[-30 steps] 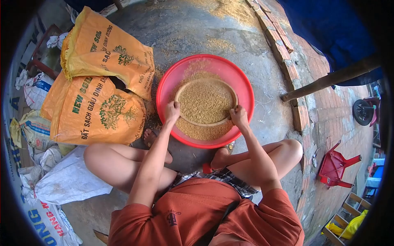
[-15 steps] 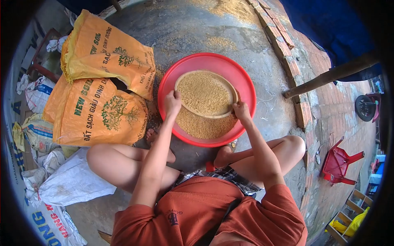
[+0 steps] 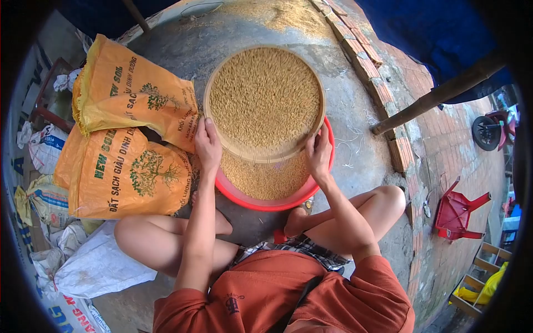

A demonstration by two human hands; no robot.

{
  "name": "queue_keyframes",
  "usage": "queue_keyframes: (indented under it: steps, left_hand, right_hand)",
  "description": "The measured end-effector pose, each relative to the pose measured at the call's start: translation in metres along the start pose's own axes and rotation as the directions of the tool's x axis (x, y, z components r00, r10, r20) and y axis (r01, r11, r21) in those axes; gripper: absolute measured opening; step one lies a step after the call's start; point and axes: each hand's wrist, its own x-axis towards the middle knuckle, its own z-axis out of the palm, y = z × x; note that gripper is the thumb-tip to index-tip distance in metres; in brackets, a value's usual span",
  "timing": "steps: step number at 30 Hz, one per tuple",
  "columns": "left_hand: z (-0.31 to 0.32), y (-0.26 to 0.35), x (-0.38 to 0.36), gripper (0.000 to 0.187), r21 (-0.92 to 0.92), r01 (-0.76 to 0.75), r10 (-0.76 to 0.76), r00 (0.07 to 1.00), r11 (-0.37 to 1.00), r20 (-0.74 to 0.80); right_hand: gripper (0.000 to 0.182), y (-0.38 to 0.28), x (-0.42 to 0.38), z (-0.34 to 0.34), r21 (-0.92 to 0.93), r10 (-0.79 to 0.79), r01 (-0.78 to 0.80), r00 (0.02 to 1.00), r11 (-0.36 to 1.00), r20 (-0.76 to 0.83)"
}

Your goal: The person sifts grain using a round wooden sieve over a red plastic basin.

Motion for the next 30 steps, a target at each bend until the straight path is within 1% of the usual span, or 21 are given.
queue_keyframes:
  steps: [2,3,5,6,7,8,10,12,14,15,17,18,19,20,22,23,25,26,28,29,30]
  left_hand:
    - [0.002,-0.004,-0.001,0.023,-0.007,0.132,-0.130,0.987,0.991,0.095]
    - [0.005,-0.020,-0.010,0.023,-0.003,0.135,-0.134,0.987,0.991,0.089]
    - [0.019,-0.068,-0.030,0.027,0.254,0.038,-0.057,0.996,0.966,0.067]
    - [0.021,-0.078,-0.035,0.027,0.255,0.040,-0.057,0.996,0.966,0.062]
    - [0.021,-0.083,-0.043,0.027,0.306,0.144,-0.189,0.975,0.941,0.121]
    - [0.022,-0.088,-0.049,0.026,0.359,0.242,-0.319,0.932,0.901,0.173]
    - [0.022,-0.087,-0.047,0.025,0.358,0.242,-0.320,0.931,0.902,0.178]
    - [0.021,-0.078,-0.039,0.024,0.356,0.231,-0.312,0.931,0.905,0.189]
    - [0.013,-0.044,-0.023,0.023,0.205,0.142,-0.169,0.978,0.968,0.120]
    - [0.007,-0.026,-0.015,0.023,0.199,0.134,-0.159,0.980,0.971,0.119]
    - [-0.003,0.008,-0.002,0.022,-0.034,0.058,-0.057,0.998,0.998,0.028]
    - [-0.004,0.013,0.004,0.021,0.016,-0.051,0.052,0.998,0.999,-0.021]
    - [-0.003,0.010,0.005,0.021,0.016,-0.052,0.052,0.998,0.999,-0.023]
    - [-0.002,0.003,0.003,0.021,0.015,-0.027,0.027,1.000,1.000,0.008]
    - [0.008,-0.040,-0.007,0.023,0.094,-0.049,0.050,0.999,0.994,-0.006]
    - [0.013,-0.056,-0.015,0.023,0.095,-0.052,0.054,0.998,0.994,-0.011]
    - [0.015,-0.078,-0.040,0.026,0.256,0.055,-0.060,0.998,0.965,0.014]
    - [0.016,-0.088,-0.046,0.026,0.261,0.065,-0.071,0.997,0.963,0.010]
    - [0.014,-0.095,-0.045,0.028,0.359,0.201,-0.251,0.963,0.911,0.097]
    - [0.011,-0.098,-0.043,0.028,0.361,0.203,-0.251,0.964,0.910,0.090]
    - [0.006,-0.096,-0.040,0.028,0.313,0.203,-0.242,0.966,0.928,0.091]
  right_hand:
    - [0.029,0.021,0.001,0.006,-0.082,0.044,-0.040,0.998,0.996,0.052]
    - [0.028,0.036,-0.001,0.009,-0.165,0.085,-0.068,0.992,0.984,0.097]
    - [0.026,0.063,-0.011,0.015,-0.169,0.084,-0.060,0.987,0.984,0.139]
    - [0.024,0.073,-0.019,0.016,-0.213,0.167,-0.126,0.968,0.969,0.187]
    - [0.023,0.082,-0.026,0.015,-0.264,0.253,-0.191,0.940,0.946,0.228]
    - [0.023,0.092,-0.031,0.015,-0.269,0.253,-0.188,0.940,0.945,0.231]
    - [0.024,0.096,-0.032,0.014,-0.307,0.314,-0.237,0.921,0.922,0.232]
    - [0.025,0.079,-0.026,0.008,-0.291,0.255,-0.190,0.944,0.938,0.208]
    - [0.027,0.042,-0.015,0.002,-0.275,0.194,-0.140,0.965,0.951,0.178]
    - [0.027,0.023,-0.010,-0.002,-0.184,0.129,-0.103,0.983,0.977,0.132]
    - [0.028,0.006,-0.003,0.000,-0.091,0.057,-0.051,0.996,0.995,0.073]
    - [0.028,0.001,-0.001,0.002,-0.053,-0.025,0.025,1.000,0.998,-0.004]
    - [0.028,-0.001,-0.001,0.003,-0.020,-0.101,0.100,0.992,0.995,-0.079]
    - [0.028,0.008,-0.002,0.004,-0.018,-0.099,0.098,0.992,0.995,-0.076]
    - [0.026,0.042,-0.002,0.011,-0.227,0.049,-0.022,0.992,0.974,0.113]
    - [0.026,0.048,-0.006,0.014,-0.223,0.043,-0.017,0.993,0.975,0.114]
    - [0.017,0.064,-0.022,0.017,-0.343,0.079,-0.025,0.987,0.939,0.142]
    - [0.017,0.077,-0.027,0.020,-0.419,0.082,-0.009,0.984,0.908,0.157]
    - [0.017,0.087,-0.031,0.022,-0.373,0.162,-0.080,0.967,0.925,0.196]
    - [0.016,0.090,-0.031,0.024,-0.332,0.235,-0.152,0.945,0.931,0.226]
    - [0.018,0.085,-0.031,0.025,-0.340,0.151,-0.072,0.965,0.938,0.212]
